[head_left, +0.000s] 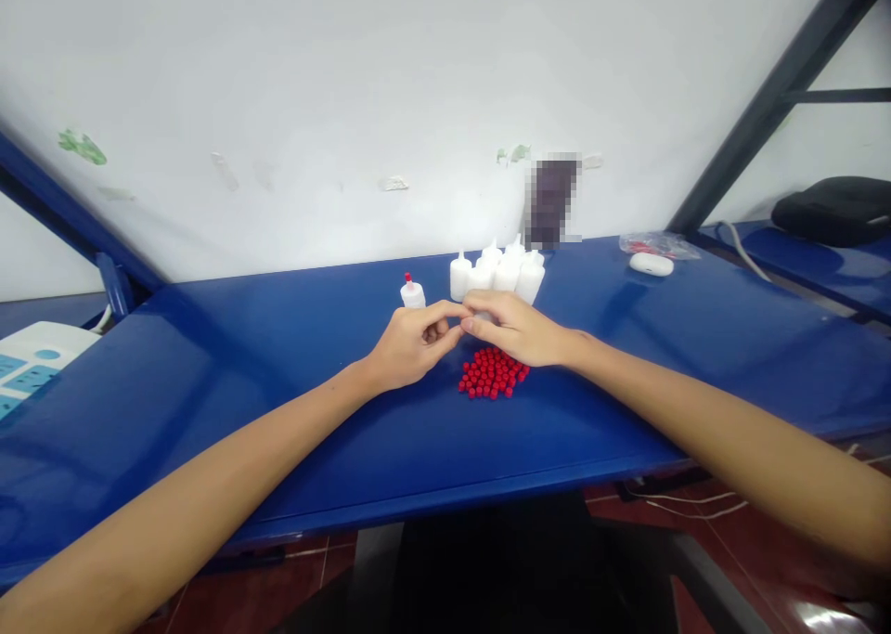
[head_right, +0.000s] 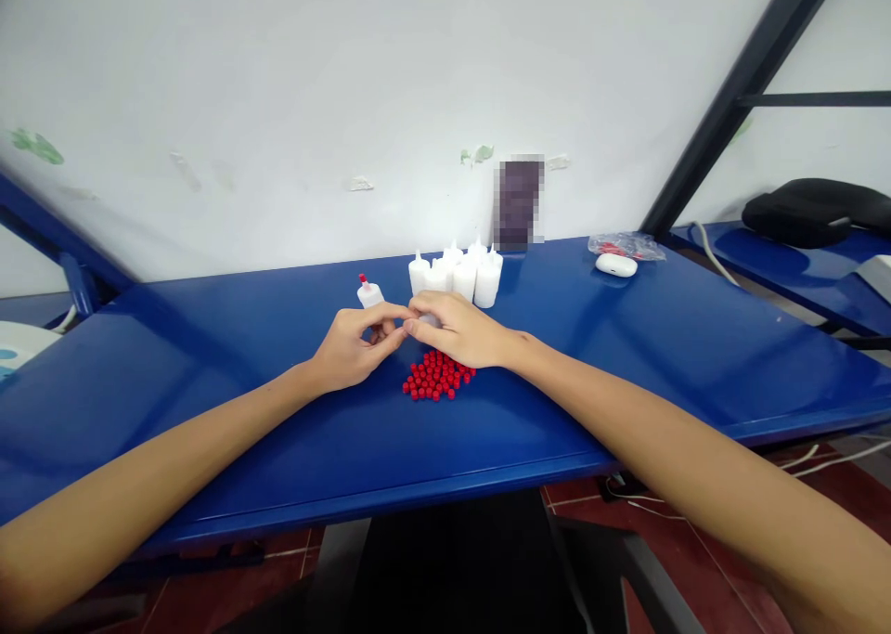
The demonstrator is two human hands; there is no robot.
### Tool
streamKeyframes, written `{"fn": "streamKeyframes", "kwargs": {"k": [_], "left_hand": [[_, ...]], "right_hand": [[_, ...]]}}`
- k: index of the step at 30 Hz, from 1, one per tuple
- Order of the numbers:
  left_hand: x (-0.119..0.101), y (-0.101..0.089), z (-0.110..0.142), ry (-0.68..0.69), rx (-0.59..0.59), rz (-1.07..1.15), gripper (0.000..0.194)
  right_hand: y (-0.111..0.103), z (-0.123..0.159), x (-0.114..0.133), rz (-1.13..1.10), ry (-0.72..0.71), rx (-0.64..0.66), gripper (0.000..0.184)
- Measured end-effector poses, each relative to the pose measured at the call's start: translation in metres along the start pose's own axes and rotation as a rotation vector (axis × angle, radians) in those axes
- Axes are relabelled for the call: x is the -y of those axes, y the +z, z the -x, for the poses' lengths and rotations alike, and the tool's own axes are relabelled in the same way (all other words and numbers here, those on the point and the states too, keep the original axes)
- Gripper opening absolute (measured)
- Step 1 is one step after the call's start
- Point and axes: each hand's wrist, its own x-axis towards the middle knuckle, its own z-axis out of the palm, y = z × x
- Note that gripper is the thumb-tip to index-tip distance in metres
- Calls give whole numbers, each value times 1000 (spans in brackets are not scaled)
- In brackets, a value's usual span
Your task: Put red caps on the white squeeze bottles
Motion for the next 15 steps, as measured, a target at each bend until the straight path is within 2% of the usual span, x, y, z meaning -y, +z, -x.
{"fn": "streamKeyframes", "kwargs": {"k": [7,15], "left_hand": [[5,1,3,41,48,-69,18],[4,0,4,119,71,-239,22]], "right_hand": [[2,1,5,41,4,83,28],[1,-2,9,30,-37,61,20]]}}
